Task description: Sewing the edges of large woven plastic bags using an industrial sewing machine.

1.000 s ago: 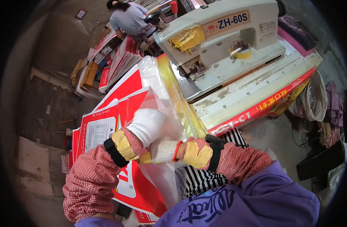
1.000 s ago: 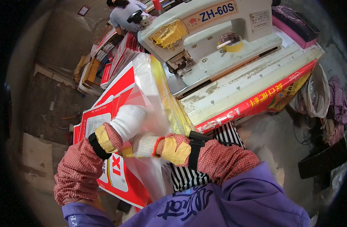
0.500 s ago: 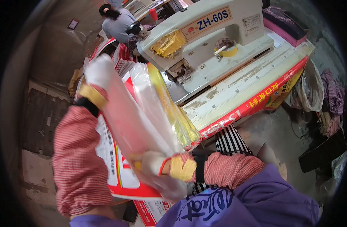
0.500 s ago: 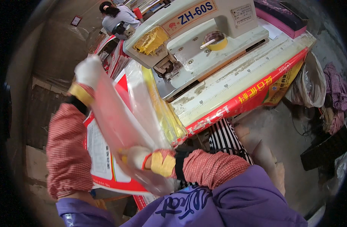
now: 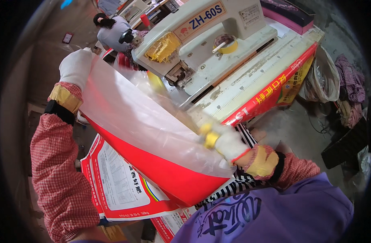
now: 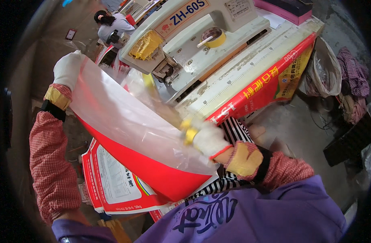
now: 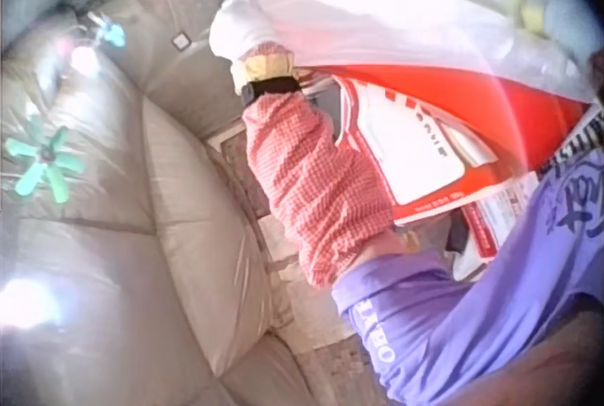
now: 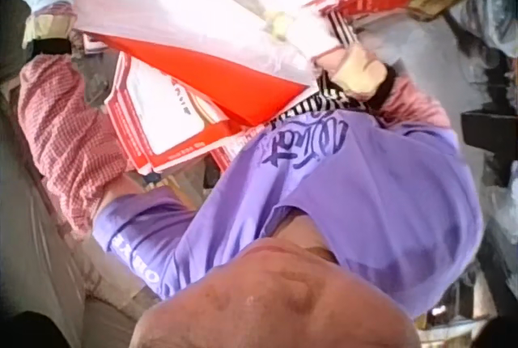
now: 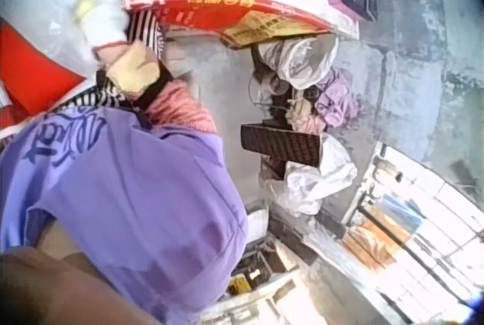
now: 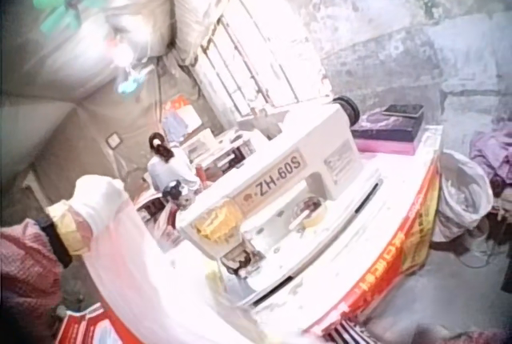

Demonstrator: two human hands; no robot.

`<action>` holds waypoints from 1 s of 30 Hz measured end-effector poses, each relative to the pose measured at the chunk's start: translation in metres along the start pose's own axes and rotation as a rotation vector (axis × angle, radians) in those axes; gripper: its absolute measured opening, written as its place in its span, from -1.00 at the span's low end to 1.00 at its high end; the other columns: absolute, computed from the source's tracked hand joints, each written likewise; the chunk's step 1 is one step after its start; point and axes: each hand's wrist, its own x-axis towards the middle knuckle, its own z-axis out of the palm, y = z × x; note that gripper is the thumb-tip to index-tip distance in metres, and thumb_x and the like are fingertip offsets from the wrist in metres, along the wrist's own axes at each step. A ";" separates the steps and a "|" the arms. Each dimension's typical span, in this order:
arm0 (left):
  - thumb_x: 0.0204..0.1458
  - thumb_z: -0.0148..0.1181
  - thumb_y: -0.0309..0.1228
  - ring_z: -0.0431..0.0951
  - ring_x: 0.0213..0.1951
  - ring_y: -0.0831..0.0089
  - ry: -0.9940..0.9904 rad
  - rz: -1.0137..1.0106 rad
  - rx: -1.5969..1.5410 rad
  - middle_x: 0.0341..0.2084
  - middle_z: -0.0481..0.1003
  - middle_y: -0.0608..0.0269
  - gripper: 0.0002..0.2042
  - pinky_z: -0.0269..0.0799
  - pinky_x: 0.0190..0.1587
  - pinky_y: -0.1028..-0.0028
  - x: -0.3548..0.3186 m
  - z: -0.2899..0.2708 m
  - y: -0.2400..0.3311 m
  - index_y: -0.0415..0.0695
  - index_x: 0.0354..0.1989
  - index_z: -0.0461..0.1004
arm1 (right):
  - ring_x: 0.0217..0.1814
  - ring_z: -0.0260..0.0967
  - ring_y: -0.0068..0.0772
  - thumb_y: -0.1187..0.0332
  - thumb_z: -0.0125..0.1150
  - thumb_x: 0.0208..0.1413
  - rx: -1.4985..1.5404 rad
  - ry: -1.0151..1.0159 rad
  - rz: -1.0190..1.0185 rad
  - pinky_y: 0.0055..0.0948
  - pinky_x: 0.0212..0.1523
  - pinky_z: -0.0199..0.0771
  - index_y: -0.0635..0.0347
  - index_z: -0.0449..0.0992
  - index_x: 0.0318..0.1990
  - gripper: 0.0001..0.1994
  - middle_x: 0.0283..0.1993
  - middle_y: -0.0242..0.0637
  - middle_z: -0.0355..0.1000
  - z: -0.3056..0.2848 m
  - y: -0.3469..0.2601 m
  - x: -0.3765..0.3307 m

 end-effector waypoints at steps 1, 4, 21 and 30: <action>0.00 -0.07 -0.39 0.53 -0.22 0.14 0.038 0.005 -0.011 -0.29 0.52 0.09 -0.78 0.43 -0.20 0.23 0.003 0.001 0.003 -0.12 -0.24 0.47 | -0.27 0.43 -0.27 0.23 0.15 -0.01 0.323 0.121 -0.183 -0.28 -0.18 0.38 0.14 0.32 0.05 -0.56 -0.20 -0.20 0.42 -0.011 -0.002 -0.008; -0.01 -0.06 -0.38 0.53 -0.21 0.15 0.025 0.048 -0.018 -0.29 0.51 0.09 -0.79 0.44 -0.20 0.23 0.001 -0.002 0.014 -0.12 -0.24 0.46 | -0.20 0.39 -0.35 0.39 0.22 -0.09 0.132 0.458 -0.464 -0.44 -0.19 0.40 0.31 0.27 0.06 -0.49 -0.18 -0.17 0.43 -0.016 -0.035 -0.015; 0.05 -0.15 -0.36 0.50 -0.17 0.12 0.032 0.067 -0.083 -0.25 0.49 0.01 -0.75 0.40 -0.16 0.22 0.003 -0.002 0.047 -0.15 -0.18 0.41 | -0.28 0.42 -0.04 0.12 0.16 -0.17 -0.424 -0.213 -0.074 -0.23 -0.22 0.38 0.22 0.49 -0.32 -0.65 -0.37 -0.04 0.46 0.000 -0.060 0.008; 0.01 -0.08 -0.37 0.52 -0.35 0.06 0.344 0.087 -0.275 -0.43 0.50 -0.02 -0.81 0.43 -0.32 0.20 0.104 0.115 0.059 -0.15 -0.30 0.44 | -0.30 0.38 -0.26 0.25 0.03 0.01 -0.522 0.050 -0.552 -0.26 -0.31 0.40 0.13 0.46 -0.26 -0.79 -0.36 -0.22 0.40 0.038 -0.060 -0.012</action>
